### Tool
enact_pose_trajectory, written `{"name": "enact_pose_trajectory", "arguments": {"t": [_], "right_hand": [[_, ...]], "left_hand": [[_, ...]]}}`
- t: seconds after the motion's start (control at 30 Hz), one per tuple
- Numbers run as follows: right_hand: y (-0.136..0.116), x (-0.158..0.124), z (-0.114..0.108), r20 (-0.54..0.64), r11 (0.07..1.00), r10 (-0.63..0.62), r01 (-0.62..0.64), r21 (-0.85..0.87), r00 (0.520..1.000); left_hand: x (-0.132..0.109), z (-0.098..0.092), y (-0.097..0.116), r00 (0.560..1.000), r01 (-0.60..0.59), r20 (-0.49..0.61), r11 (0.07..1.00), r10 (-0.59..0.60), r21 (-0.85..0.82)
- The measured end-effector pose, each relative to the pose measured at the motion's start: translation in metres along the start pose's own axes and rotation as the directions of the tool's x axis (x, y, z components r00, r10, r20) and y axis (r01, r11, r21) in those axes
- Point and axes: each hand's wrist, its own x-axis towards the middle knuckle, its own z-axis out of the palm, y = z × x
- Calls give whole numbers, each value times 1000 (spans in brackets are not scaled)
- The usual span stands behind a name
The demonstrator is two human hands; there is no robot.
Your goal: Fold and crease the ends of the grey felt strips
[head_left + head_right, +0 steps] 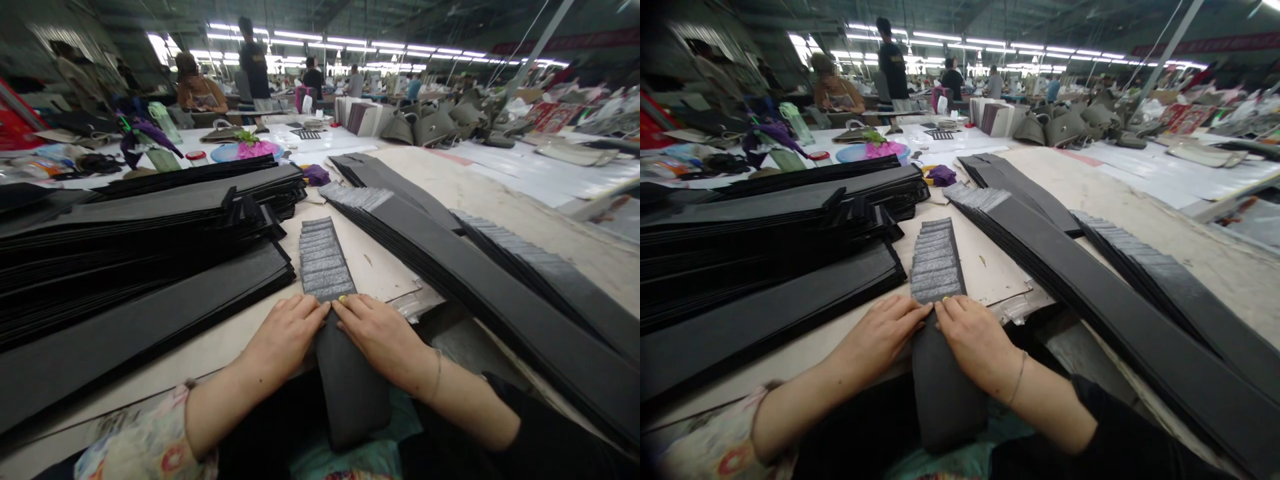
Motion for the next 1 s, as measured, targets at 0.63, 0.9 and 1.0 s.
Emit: {"name": "enact_pose_trajectory", "arguments": {"t": [0.63, 0.9, 1.0], "right_hand": [[-11, -7, 6, -85, 994, 106, -108, -19, 991], [-12, -7, 5, -84, 993, 119, -120, -14, 989], [-11, -7, 6, -87, 992, 125, -126, -9, 988]], "left_hand": [[-8, -35, -26, 987, 157, 89, 927, -134, -341], [36, -16, -16, 996, 89, 9, 995, -89, -46], [37, -11, -11, 997, 75, 14, 997, -75, -22]]}}
